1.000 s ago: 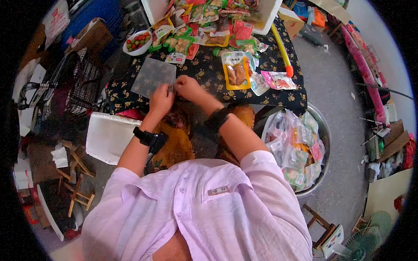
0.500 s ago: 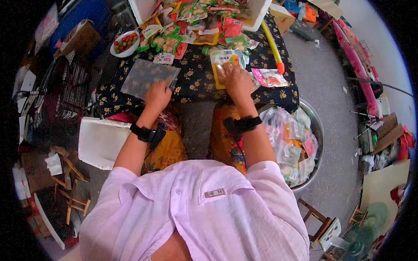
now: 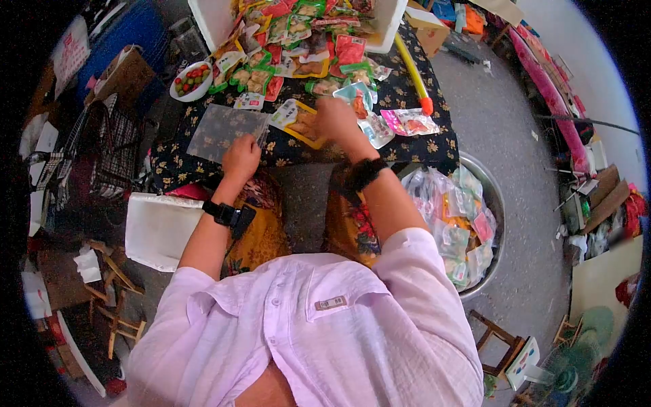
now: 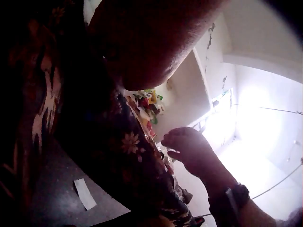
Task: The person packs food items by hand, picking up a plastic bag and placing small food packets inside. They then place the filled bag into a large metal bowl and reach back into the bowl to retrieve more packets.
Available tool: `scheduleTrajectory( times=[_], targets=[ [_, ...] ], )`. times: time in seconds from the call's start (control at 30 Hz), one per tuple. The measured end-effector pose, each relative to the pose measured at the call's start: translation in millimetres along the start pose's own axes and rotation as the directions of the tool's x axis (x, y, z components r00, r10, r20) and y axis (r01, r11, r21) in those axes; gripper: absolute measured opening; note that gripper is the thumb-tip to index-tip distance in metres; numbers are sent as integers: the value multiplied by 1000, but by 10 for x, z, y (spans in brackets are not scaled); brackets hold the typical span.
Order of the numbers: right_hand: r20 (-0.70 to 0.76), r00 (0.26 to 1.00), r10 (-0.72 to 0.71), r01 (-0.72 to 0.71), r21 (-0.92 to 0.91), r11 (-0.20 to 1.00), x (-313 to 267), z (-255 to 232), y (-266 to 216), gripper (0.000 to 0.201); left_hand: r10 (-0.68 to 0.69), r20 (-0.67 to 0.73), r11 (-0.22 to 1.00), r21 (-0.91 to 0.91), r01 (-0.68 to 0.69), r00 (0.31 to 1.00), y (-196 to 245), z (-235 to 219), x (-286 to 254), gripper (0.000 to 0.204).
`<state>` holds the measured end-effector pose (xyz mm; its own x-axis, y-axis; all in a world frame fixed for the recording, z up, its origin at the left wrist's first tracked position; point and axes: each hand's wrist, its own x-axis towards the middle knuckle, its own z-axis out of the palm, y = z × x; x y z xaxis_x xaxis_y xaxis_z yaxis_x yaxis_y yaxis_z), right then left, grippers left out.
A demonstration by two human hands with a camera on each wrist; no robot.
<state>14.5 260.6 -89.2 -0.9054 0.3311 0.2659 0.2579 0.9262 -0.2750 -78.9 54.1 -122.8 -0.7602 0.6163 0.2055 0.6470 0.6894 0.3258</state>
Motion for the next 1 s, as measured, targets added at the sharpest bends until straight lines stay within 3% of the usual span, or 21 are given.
scheduleTrajectory(
  times=[0.07,0.17,0.27,0.4,0.43,0.53,0.57,0.67,0.7,0.73,0.77,0.83,0.9,0.97,1.0],
  targets=[
    [-230,973,-7,30,95,995,170,44,102,19,-6,-51,1000,-24,4,999,3,25,-9,16],
    [-30,1000,-3,1,-43,999,435,79,203,21,-51,-48,999,-10,51,998,65,-42,-8,16],
    [25,1000,-13,17,-175,984,505,127,213,22,-57,-56,998,-25,55,997,32,-14,-2,16],
    [31,1000,-2,7,-146,989,658,254,352,20,-57,-71,997,-62,52,996,8,-9,-3,16],
    [-86,991,-103,85,-195,977,645,260,386,15,-54,-81,997,-66,49,995,18,-21,-5,16],
    [-88,996,0,-14,-157,987,673,149,329,15,-50,-98,996,-78,42,994,12,-33,-25,16],
    [-95,991,90,-99,-101,990,676,74,279,16,-49,-95,996,-81,41,994,3,-20,-27,16],
    [-297,942,159,-132,108,985,620,-141,137,17,-60,-70,996,-72,55,996,10,-22,-21,16],
    [-272,934,232,-97,432,896,642,-65,234,18,-66,-61,996,-65,62,996,15,-32,-15,16],
    [-224,929,294,-52,708,704,687,71,398,18,-66,-61,995,-73,62,996,12,-32,-14,16],
    [-159,929,335,-1,902,432,717,141,489,19,-67,-62,995,-81,62,996,7,-28,-12,16],
    [-160,956,247,54,921,387,462,-51,264,17,-71,-66,994,-87,66,995,5,-43,-7,16],
    [-205,969,140,123,886,446,308,-121,155,16,-77,-70,994,-82,71,995,22,-69,-11,16],
    [-272,962,6,216,775,595,248,-76,159,15,-81,-38,993,-88,77,996,29,-94,2,17],
    [-251,968,19,193,790,582,217,-60,144,15,-82,-18,993,-89,80,996,27,-98,4,17]
  ],
)
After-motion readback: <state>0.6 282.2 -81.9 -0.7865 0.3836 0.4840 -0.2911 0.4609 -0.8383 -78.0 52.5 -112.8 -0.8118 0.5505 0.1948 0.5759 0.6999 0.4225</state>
